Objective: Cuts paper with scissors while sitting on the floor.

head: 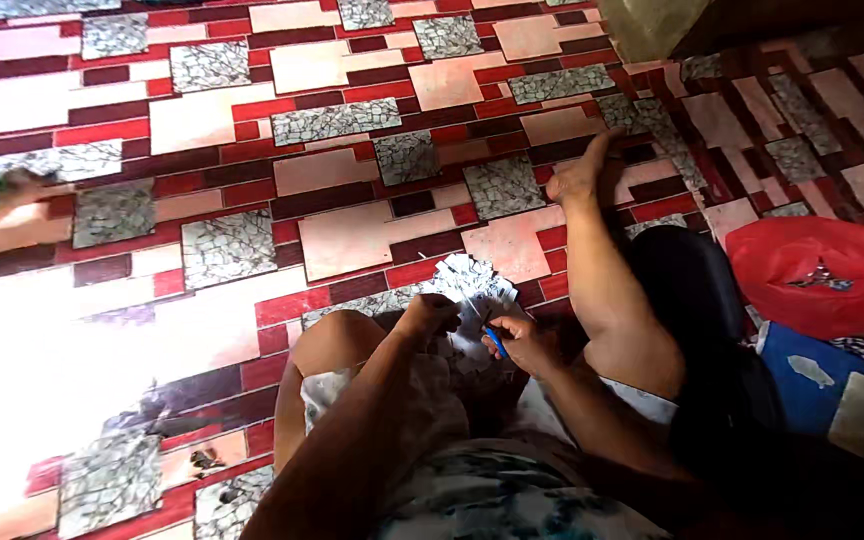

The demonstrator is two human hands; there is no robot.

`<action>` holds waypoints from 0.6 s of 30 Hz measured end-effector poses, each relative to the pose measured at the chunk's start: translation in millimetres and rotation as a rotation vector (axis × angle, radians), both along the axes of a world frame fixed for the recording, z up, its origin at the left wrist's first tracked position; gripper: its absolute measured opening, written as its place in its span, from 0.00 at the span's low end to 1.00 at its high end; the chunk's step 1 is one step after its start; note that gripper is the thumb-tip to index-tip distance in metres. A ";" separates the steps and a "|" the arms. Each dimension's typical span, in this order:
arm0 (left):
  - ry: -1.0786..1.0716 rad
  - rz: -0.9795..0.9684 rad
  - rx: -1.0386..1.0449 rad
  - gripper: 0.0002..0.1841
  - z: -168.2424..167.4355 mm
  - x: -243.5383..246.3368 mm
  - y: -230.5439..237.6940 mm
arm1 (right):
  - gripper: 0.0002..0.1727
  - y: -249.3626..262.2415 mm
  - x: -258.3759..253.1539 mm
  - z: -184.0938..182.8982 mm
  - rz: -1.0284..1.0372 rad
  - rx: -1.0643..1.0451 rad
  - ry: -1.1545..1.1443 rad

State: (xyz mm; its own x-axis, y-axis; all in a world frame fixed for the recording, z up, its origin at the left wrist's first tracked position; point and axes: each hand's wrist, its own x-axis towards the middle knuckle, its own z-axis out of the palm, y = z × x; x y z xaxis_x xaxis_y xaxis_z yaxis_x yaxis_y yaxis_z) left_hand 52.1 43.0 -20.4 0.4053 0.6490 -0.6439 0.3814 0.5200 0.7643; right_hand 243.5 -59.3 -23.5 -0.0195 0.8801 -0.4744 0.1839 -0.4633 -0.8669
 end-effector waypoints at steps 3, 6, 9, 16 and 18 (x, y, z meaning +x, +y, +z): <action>-0.001 0.020 0.000 0.13 0.4 -0.4 -0.2 | 0.19 1.8 3.6 6.0 0.052 -0.041 -0.084; 0.014 -0.018 0.021 0.13 2.3 -1.2 -0.6 | 0.18 0.2 3.1 25.5 0.211 -0.028 -0.214; 0.046 -0.056 0.039 0.15 3.2 -2.1 -0.8 | 0.21 15.3 -38.5 150.2 0.172 -0.497 -0.394; -0.028 -0.018 0.052 0.12 2.0 1.8 -3.9 | 0.20 0.1 -3.2 1.6 0.023 -0.123 0.052; -0.033 0.006 0.037 0.12 0.2 2.5 -3.9 | 0.20 0.0 -4.1 3.7 0.022 -0.119 0.046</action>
